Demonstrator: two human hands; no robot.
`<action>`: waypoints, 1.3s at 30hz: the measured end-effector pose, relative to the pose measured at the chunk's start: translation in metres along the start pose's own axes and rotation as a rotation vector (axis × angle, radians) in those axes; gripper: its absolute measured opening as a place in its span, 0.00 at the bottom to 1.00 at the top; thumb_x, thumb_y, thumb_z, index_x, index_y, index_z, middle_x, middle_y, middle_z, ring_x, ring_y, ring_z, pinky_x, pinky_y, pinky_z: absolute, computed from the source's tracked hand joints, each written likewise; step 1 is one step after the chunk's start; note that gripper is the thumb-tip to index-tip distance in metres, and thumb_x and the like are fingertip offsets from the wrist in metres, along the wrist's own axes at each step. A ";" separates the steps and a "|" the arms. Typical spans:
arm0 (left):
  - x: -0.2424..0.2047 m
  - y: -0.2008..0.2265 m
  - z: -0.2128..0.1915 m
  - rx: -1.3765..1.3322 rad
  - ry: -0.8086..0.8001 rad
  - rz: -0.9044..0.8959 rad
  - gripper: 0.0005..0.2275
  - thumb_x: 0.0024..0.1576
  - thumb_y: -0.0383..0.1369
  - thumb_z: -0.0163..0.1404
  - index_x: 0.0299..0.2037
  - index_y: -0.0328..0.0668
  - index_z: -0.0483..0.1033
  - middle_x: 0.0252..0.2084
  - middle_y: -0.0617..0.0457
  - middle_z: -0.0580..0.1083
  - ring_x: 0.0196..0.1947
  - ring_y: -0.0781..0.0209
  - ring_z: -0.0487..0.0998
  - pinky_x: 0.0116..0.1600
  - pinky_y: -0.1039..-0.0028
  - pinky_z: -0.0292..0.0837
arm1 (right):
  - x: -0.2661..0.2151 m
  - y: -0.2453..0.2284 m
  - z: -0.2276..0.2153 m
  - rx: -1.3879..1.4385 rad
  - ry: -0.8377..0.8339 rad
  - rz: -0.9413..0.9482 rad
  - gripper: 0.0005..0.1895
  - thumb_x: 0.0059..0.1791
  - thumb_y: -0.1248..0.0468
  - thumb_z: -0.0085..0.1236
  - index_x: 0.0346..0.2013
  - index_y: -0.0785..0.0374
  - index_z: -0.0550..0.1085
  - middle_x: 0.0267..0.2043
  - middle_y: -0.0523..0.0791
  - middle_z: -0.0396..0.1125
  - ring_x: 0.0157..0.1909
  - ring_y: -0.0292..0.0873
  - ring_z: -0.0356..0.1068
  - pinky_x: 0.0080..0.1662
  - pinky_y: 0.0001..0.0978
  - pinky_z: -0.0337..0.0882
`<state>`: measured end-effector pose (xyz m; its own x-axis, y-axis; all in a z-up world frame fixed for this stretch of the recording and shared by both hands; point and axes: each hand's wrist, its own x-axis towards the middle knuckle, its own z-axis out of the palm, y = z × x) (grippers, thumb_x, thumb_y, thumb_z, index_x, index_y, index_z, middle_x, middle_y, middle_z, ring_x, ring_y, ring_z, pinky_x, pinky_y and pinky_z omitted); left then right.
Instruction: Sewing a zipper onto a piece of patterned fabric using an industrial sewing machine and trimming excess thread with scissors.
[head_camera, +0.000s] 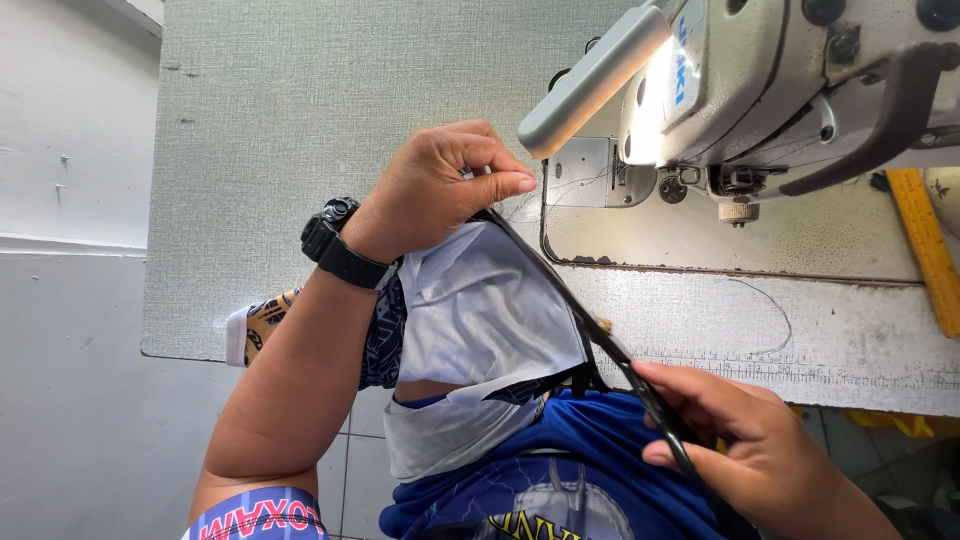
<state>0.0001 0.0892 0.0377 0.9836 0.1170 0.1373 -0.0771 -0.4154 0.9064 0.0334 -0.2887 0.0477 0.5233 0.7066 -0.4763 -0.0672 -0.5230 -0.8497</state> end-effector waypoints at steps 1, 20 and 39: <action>0.000 -0.002 0.001 -0.016 0.012 0.003 0.04 0.61 0.30 0.59 0.33 0.46 0.82 0.34 0.61 0.73 0.33 0.73 0.72 0.44 0.82 0.67 | -0.005 0.000 -0.003 -0.106 0.042 0.029 0.38 0.32 0.62 0.78 0.58 0.51 0.81 0.46 0.41 0.86 0.43 0.35 0.87 0.49 0.25 0.82; -0.008 0.014 -0.017 0.082 -0.516 -0.187 0.15 0.61 0.34 0.59 0.24 0.48 0.68 0.23 0.66 0.64 0.25 0.75 0.60 0.31 0.79 0.56 | -0.035 0.061 0.010 0.373 0.045 -0.052 0.39 0.34 0.72 0.75 0.61 0.72 0.76 0.37 0.52 0.77 0.40 0.46 0.79 0.45 0.34 0.78; -0.036 0.016 -0.008 -0.416 -0.359 -0.187 0.08 0.59 0.21 0.52 0.34 0.46 0.69 0.30 0.64 0.70 0.31 0.78 0.68 0.36 0.88 0.63 | -0.030 0.040 -0.051 -1.142 0.571 -0.244 0.26 0.46 0.59 0.64 0.59 0.56 0.78 0.57 0.49 0.72 0.49 0.50 0.73 0.52 0.46 0.75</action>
<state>-0.0382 0.0849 0.0505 0.9747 -0.1896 -0.1186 0.1172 -0.0190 0.9929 0.0582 -0.3555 0.0395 0.7240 0.6866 0.0660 0.6896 -0.7181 -0.0942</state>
